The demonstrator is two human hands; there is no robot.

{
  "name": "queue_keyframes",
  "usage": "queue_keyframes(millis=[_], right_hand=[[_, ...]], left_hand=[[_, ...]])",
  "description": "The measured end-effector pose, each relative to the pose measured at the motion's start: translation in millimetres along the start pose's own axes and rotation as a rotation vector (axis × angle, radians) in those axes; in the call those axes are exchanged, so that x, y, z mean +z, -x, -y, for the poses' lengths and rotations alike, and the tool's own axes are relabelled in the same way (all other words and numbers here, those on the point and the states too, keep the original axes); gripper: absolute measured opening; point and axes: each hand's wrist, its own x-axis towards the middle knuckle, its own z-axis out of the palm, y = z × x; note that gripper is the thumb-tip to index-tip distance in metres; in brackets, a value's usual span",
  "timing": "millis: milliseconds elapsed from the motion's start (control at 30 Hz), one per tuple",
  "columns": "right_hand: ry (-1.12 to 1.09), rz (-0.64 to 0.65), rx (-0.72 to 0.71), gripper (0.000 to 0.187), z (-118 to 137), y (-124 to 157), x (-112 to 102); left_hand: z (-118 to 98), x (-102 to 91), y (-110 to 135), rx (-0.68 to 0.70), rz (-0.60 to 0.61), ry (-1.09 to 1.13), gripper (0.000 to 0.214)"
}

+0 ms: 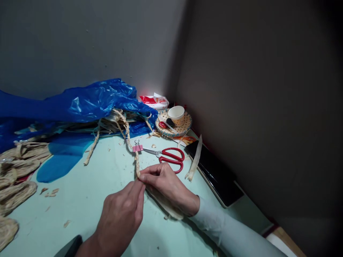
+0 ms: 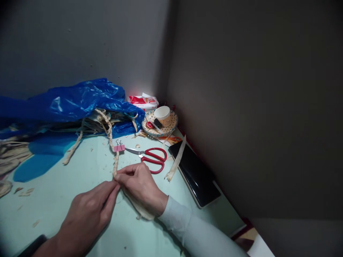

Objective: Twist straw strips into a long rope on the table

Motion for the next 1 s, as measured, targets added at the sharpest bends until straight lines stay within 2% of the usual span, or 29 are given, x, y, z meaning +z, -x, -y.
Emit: queue_keyframes(millis=[100,167,233,333,400,500,600,800,867,1000], right_hand=[[-0.028,-0.025,0.047,0.011,5,1,0],[0.001,-0.018,0.063,0.013,6,1,0],[0.01,-0.015,0.069,0.014,5,0,-2],[-0.049,-0.004,0.067,0.012,2,-1,-4],[-0.071,0.006,0.05,0.014,1,-1,-6],[-0.027,0.008,0.05,0.016,3,-1,-6],[0.015,0.003,0.059,0.015,6,-2,-6],[0.062,0.029,0.072,0.015,1,-3,-3],[0.102,0.006,0.05,0.015,-2,-3,-2],[0.251,-0.071,-0.044,0.015,-3,0,0]], left_hand=[[4,-6.9,2,-0.016,0.031,0.081,0.022],[6,-14.5,-4,-0.136,0.015,0.157,0.025],[8,-20.5,-14,-0.308,0.02,0.333,0.021],[11,-22.0,-29,-0.439,0.23,0.747,0.043],[13,-19.8,-35,-0.445,0.366,0.876,0.042],[21,-19.3,-39,-0.456,0.446,0.889,0.032],[29,-26.5,-42,-0.455,0.463,0.855,0.03],[27,-36.9,-46,-0.251,0.381,0.538,0.02],[25,-33.5,-44,-0.265,0.339,0.526,0.02],[21,-22.6,-41,-0.367,0.348,0.693,0.024]])
